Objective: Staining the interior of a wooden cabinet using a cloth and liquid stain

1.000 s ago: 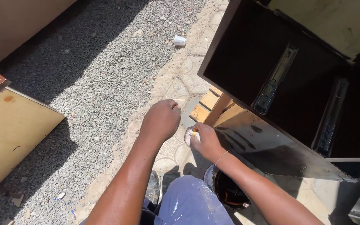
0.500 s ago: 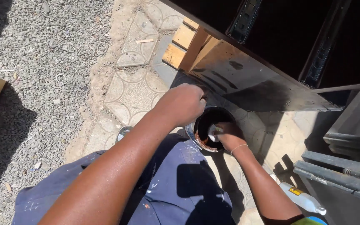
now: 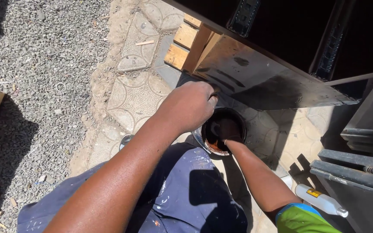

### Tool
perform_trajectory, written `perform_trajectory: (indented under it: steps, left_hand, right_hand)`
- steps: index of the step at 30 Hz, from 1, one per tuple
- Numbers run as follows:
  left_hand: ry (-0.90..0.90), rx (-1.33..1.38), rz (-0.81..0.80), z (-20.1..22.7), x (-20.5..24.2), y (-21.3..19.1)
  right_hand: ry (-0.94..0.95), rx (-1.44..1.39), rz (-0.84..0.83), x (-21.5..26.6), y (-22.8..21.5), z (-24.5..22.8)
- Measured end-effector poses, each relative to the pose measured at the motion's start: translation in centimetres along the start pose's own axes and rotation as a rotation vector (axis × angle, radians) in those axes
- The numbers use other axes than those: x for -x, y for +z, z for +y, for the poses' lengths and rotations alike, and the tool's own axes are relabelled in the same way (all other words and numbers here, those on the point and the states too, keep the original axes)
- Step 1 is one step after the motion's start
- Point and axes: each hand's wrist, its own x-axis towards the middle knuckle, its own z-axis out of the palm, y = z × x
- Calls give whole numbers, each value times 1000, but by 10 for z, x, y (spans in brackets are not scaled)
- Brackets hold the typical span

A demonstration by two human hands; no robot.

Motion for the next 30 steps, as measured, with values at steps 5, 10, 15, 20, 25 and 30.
perform_trajectory:
  steps: [5, 10, 15, 20, 25, 30]
  left_hand:
    - [-26, 29, 35, 2, 9, -17]
    - [-21, 82, 94, 1, 9, -28]
    - [-11, 97, 148, -4, 8, -30]
    - [-1, 84, 149, -5, 9, -33]
    - [12, 69, 145, -6, 6, -31]
    - [30, 62, 137, -8, 4, -32]
  right_hand:
    - [-50, 44, 40, -31, 34, 21]
    - [-47, 44, 32, -18, 16, 15]
    - [282, -794, -83, -26, 22, 39]
    - [354, -1129, -313, 27, -42, 16]
    - [310, -1122, -442, 39, -53, 8]
    - [417, -957, -426, 19, -37, 2]
